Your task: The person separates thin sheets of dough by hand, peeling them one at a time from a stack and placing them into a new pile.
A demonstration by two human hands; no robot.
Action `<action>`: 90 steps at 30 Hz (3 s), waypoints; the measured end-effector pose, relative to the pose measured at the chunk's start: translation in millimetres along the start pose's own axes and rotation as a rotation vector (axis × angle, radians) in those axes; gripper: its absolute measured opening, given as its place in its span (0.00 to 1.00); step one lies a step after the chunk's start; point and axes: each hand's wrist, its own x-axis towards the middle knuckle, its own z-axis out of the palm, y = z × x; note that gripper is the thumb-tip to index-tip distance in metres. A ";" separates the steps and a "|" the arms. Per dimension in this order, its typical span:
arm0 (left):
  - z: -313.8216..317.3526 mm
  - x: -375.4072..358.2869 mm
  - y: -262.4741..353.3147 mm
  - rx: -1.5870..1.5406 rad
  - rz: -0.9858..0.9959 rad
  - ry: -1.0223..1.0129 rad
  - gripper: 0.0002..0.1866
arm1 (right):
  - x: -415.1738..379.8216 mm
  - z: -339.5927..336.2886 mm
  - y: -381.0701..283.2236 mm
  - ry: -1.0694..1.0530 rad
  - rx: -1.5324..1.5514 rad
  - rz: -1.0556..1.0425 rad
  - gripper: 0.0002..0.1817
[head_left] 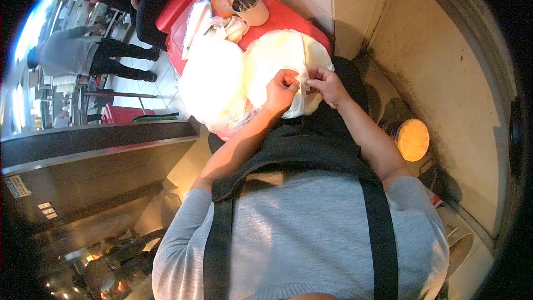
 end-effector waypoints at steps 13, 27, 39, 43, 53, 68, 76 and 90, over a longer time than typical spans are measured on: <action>0.1 -1.7 25.7 0.052 -0.091 0.063 0.10 | 2.4 -0.9 1.3 -0.144 -0.151 -0.003 0.08; -4.1 2.5 -6.1 0.135 -0.021 0.135 0.06 | 2.3 -2.6 3.1 -0.072 -0.103 -0.006 0.12; 2.4 -3.7 2.7 0.049 -0.023 0.049 0.10 | 8.8 -3.5 15.5 0.032 -0.434 -0.129 0.08; 1.1 -13.4 31.4 0.083 -0.091 -0.093 0.30 | 10.3 -10.8 24.0 0.036 -0.321 -0.091 0.12; 4.3 -24.6 -14.4 0.344 0.329 -0.163 0.54 | -10.6 23.1 -3.8 0.058 -0.660 -0.311 0.31; -126.5 -106.3 97.8 0.500 0.620 0.655 0.13 | -40.8 142.8 -105.5 -0.011 -1.275 -1.017 0.09; -154.4 -44.2 94.3 0.724 0.629 0.765 0.19 | -16.4 153.3 -41.9 -0.091 -0.535 -0.261 0.07; -91.3 -70.1 -65.1 -0.627 -0.344 0.454 0.18 | 15.1 144.3 23.4 -0.300 -0.560 -0.026 0.17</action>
